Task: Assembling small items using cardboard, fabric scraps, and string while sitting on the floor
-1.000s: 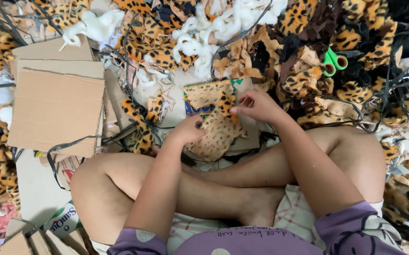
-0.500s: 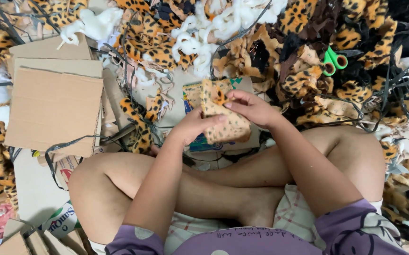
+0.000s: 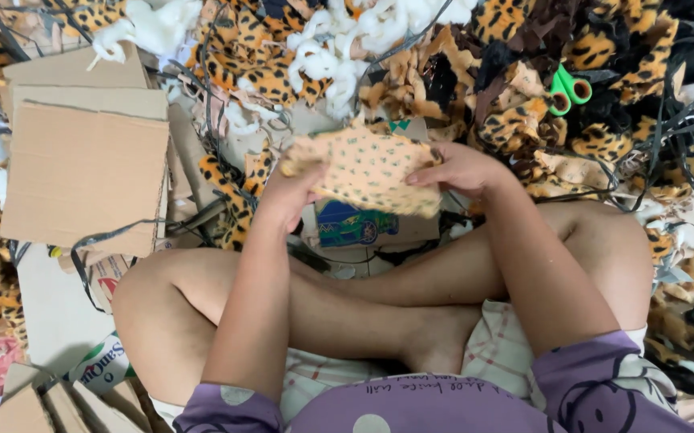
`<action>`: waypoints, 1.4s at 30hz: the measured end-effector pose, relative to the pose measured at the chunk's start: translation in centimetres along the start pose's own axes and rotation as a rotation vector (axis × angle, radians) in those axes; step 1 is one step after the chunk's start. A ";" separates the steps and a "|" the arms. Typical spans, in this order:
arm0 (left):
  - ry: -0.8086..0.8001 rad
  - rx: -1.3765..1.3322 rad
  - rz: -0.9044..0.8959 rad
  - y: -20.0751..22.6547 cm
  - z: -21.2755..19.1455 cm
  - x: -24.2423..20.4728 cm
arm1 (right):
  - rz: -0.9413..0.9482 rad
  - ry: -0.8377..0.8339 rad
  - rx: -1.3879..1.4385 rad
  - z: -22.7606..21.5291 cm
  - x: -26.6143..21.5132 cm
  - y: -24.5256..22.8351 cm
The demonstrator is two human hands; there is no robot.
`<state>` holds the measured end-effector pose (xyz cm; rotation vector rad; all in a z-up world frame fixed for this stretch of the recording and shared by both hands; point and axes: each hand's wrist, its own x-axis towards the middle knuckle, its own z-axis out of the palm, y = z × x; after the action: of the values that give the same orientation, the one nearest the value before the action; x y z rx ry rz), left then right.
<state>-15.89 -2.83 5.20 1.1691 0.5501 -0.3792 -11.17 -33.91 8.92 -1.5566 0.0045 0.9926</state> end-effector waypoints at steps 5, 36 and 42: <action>-0.114 0.838 -0.144 -3.4 -1.9 0.7 | 0.115 0.196 -0.545 -3.0 2.7 6.8; -0.014 1.494 -0.052 -0.9 -0.9 0.4 | 0.082 0.307 -1.116 0.4 0.3 2.0; 0.084 1.434 -0.027 -3.4 -1.6 2.2 | -0.052 0.225 -1.066 4.3 0.3 1.6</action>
<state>-16.35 -2.57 0.91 2.5568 0.3127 -0.7967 -14.27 -30.71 7.91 -2.6108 -0.4723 0.7912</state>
